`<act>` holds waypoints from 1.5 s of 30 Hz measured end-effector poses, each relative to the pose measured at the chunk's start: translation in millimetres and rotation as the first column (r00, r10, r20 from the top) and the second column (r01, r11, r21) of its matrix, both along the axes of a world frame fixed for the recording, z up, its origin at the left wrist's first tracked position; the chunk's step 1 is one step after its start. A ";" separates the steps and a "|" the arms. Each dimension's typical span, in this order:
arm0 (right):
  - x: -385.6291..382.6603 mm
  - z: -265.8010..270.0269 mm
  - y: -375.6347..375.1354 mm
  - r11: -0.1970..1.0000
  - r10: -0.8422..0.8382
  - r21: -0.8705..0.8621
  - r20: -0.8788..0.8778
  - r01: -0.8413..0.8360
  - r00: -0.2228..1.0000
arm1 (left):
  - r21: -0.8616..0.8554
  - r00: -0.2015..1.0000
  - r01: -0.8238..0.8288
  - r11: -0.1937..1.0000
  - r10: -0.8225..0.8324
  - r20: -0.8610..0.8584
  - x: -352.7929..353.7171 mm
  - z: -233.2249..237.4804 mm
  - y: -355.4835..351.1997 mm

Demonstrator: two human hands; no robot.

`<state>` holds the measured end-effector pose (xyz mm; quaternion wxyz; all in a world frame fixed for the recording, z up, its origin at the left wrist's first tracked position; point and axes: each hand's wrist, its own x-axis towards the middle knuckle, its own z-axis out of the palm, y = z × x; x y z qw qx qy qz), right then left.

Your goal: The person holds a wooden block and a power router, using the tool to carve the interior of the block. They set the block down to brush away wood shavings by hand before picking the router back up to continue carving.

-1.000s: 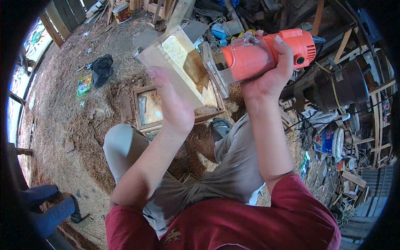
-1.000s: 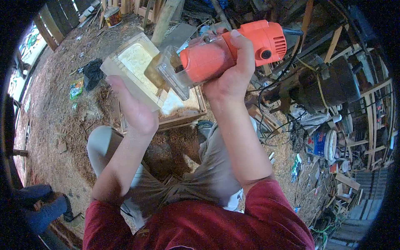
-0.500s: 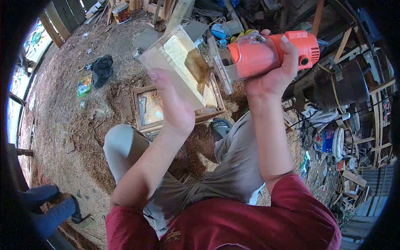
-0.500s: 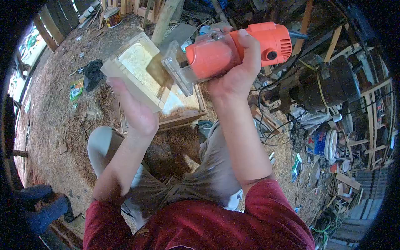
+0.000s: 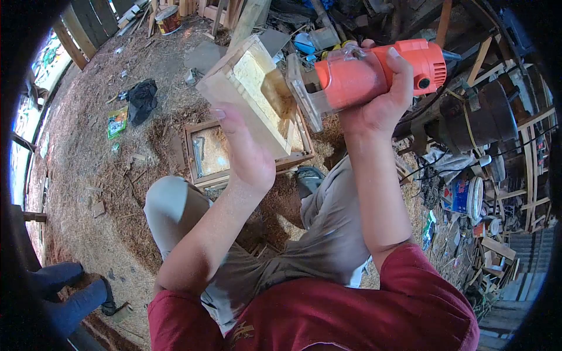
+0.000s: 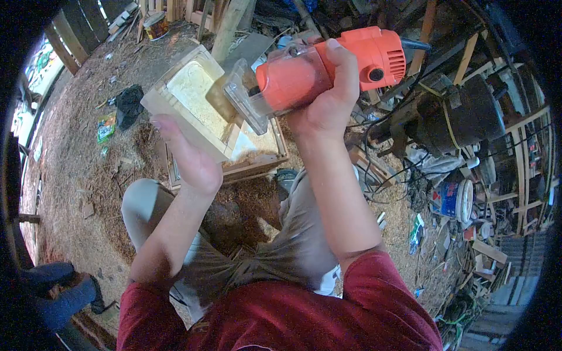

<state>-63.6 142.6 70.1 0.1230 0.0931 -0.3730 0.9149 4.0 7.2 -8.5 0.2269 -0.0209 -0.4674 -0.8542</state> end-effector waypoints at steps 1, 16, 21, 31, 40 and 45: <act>1.8 1.6 -2.5 1.000 -0.017 0.010 -0.002 0.017 1.000 | -0.167 0.994 -0.106 0.980 0.103 -0.025 -4.6 -9.2 -0.2; 3.9 0.6 -6.6 0.999 0.010 0.041 -0.008 -0.010 1.000 | 0.141 0.998 0.058 0.988 -0.061 0.016 6.4 16.3 -3.5; 1.8 -2.4 -6.2 1.000 0.007 0.030 0.002 -0.007 1.000 | 0.143 0.991 0.130 0.981 -0.131 -0.004 6.4 13.9 -4.2; 5.2 -1.0 -8.0 0.997 -0.019 0.079 0.007 0.018 1.000 | 0.096 0.997 0.066 0.993 -0.062 -0.046 1.1 13.8 -1.5; 4.5 -0.7 -13.1 0.997 -0.049 0.053 0.036 0.047 0.998 | 0.100 0.974 0.167 0.981 -0.148 -0.171 -8.0 14.3 -4.3; 5.1 -1.0 -13.0 0.993 -0.075 0.093 0.029 0.072 0.997 | 0.080 0.971 0.146 0.986 -0.127 -0.204 -7.2 15.7 -4.7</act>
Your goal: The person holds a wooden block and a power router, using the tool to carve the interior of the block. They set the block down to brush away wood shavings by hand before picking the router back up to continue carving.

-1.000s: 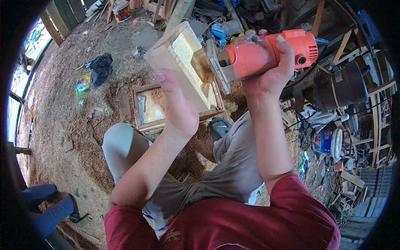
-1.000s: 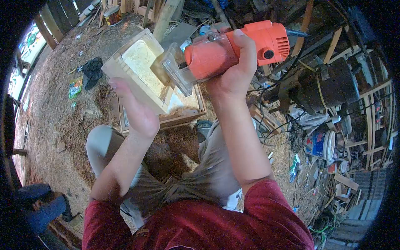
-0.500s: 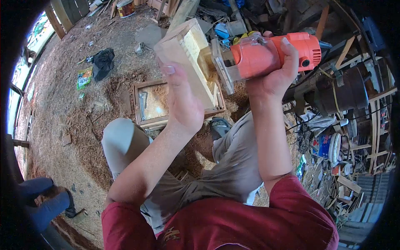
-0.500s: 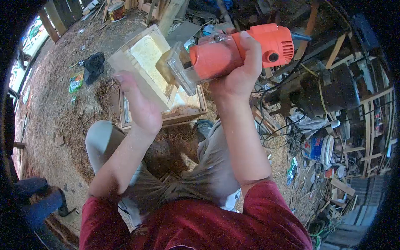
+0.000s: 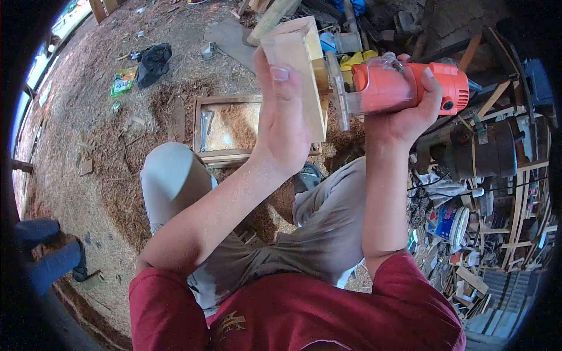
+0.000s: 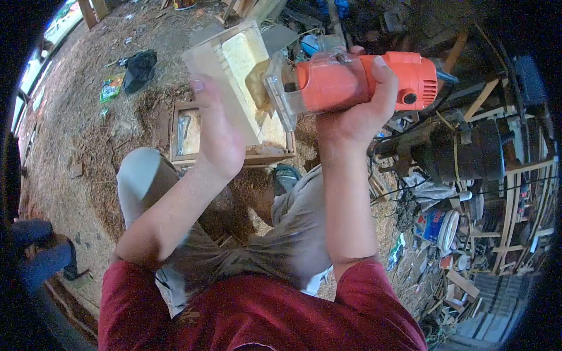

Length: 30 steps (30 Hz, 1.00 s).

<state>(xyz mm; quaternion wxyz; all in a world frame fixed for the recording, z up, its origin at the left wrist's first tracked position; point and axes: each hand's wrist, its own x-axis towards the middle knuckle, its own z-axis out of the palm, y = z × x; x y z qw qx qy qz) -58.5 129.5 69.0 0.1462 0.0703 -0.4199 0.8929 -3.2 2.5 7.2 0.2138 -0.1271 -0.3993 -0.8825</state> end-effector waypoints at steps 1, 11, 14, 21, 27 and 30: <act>-1.3 -1.5 1.7 1.000 -0.006 0.009 0.001 0.006 1.000 | 0.010 1.000 -0.012 1.000 0.012 0.008 -1.0 -0.2 1.5; -7.3 -6.8 1.9 0.999 -0.032 0.015 -0.022 0.033 0.999 | 0.083 0.999 0.046 0.995 -0.046 -0.001 -10.9 -11.6 3.0; -6.9 -8.8 6.3 1.000 0.015 0.006 -0.044 -0.015 0.999 | 0.110 0.998 0.067 0.992 -0.067 -0.001 -9.6 -11.1 4.0; -8.1 -9.0 5.6 1.000 0.015 0.015 -0.036 -0.014 0.999 | 0.115 0.997 0.075 0.991 -0.074 -0.017 -7.7 -5.1 4.0; -4.1 -5.4 1.8 1.000 0.020 0.023 -0.017 -0.019 1.000 | 0.082 0.999 0.043 0.996 -0.042 -0.017 -6.9 -0.8 3.1; -3.8 -6.2 2.0 0.999 0.027 0.046 -0.014 -0.026 1.000 | 0.062 0.999 0.029 0.998 -0.028 -0.016 -8.3 -2.3 1.5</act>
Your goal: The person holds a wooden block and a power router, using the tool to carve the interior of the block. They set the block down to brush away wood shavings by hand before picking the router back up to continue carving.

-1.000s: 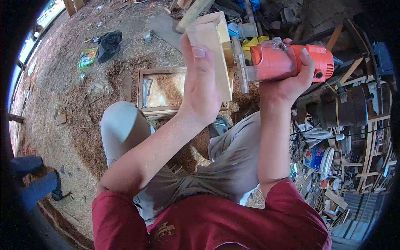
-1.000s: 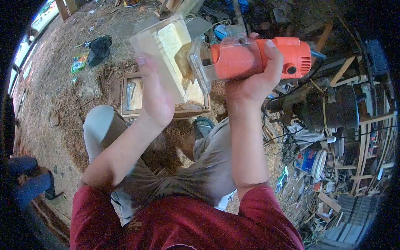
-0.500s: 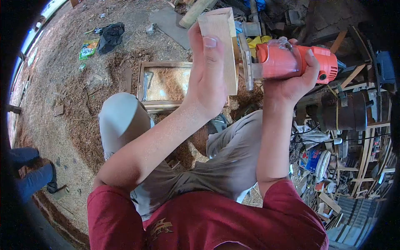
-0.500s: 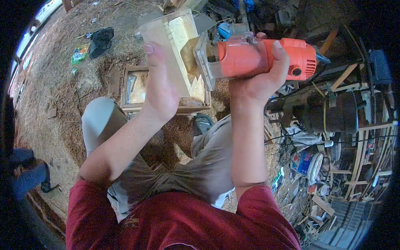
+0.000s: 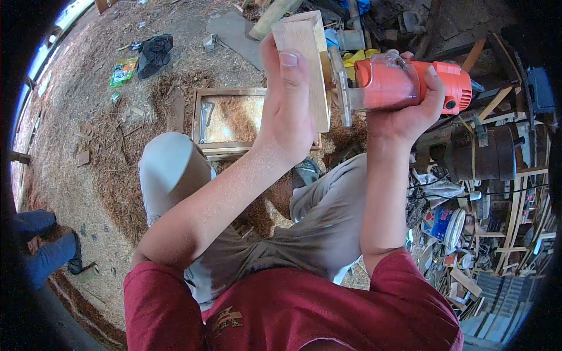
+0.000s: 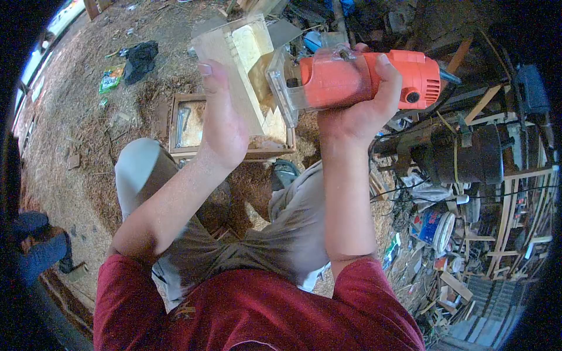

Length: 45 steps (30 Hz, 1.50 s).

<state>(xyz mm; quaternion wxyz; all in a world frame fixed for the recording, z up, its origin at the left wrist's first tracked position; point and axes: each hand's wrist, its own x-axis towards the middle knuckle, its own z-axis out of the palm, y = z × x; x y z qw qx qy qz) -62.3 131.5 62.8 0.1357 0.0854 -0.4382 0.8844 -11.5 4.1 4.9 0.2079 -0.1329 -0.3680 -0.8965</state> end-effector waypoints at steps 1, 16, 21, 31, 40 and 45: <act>0.5 0.8 -1.4 1.000 -0.012 0.009 0.002 0.012 1.000 | 0.007 1.000 0.018 1.000 -0.018 0.010 0.9 0.4 -0.8; -0.3 -0.5 -0.5 1.000 -0.011 -0.019 0.011 0.011 1.000 | -0.021 1.000 -0.013 1.000 0.013 0.016 -0.7 -1.4 0.3; 1.0 0.4 -1.1 0.998 -0.006 -0.054 0.027 0.008 1.000 | -0.008 1.000 -0.017 1.000 0.017 0.017 -2.6 -3.2 1.1; 5.3 2.0 -5.3 0.999 -0.013 -0.042 0.016 0.013 1.000 | -0.012 0.999 -0.027 1.000 0.027 0.022 -1.7 -2.9 0.2; 4.1 1.4 -3.3 1.000 -0.021 -0.021 0.027 0.021 0.999 | -0.034 0.997 -0.069 0.997 0.069 0.018 -0.2 1.3 0.4; 1.4 -0.4 -1.7 0.999 -0.029 -0.018 0.012 0.029 1.000 | -0.020 0.998 -0.050 0.999 0.051 0.041 1.1 1.0 -0.5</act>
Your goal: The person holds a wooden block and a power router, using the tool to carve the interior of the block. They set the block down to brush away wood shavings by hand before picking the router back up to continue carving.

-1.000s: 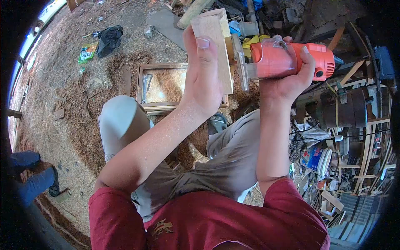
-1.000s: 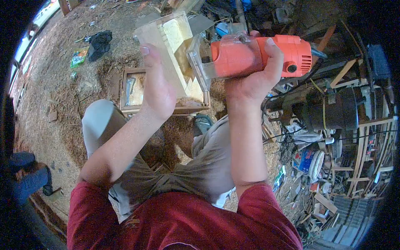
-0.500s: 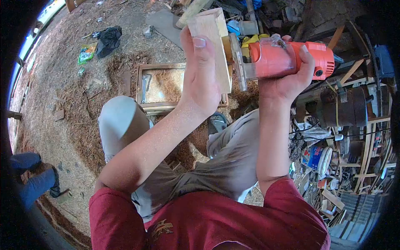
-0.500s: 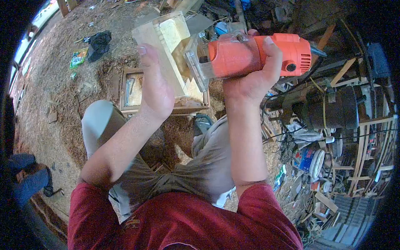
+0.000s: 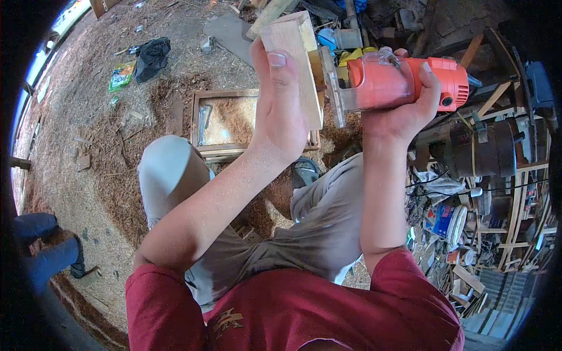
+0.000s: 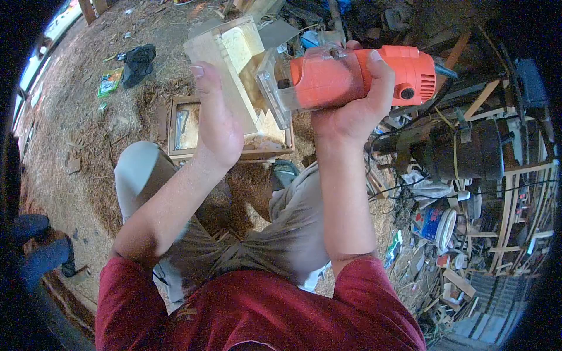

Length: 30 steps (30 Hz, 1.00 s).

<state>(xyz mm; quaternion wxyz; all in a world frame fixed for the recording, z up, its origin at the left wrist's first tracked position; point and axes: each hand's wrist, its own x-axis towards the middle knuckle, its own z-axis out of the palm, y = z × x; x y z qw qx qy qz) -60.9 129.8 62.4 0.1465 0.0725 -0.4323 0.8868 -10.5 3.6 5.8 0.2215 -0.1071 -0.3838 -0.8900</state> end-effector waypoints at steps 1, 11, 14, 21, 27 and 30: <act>0.1 0.3 -0.2 1.000 0.001 0.001 0.001 -0.001 1.000 | -0.006 1.000 -0.009 1.000 0.008 -0.008 -0.6 0.4 -0.1; 1.9 0.7 -1.0 0.998 0.031 -0.045 -0.012 -0.031 0.999 | -0.015 1.000 -0.014 1.000 0.014 -0.006 -6.8 -6.8 0.8; 0.5 -0.4 0.6 0.996 0.065 -0.069 0.000 -0.065 0.998 | 0.015 1.000 0.014 1.000 -0.014 -0.004 -4.5 -2.0 1.1; 2.1 2.0 -0.8 0.994 0.078 -0.071 0.001 -0.078 0.997 | -0.034 1.000 -0.004 0.999 0.003 -0.023 -6.1 -4.5 -0.9; -0.7 4.8 5.6 0.997 0.038 -0.061 -0.010 -0.039 0.999 | -0.009 0.999 0.027 1.000 -0.028 -0.028 -8.4 -9.0 -0.3; -8.5 2.2 14.8 0.998 0.025 -0.059 -0.019 -0.026 1.000 | -0.005 0.998 0.058 0.998 -0.058 -0.009 -0.5 -3.5 1.8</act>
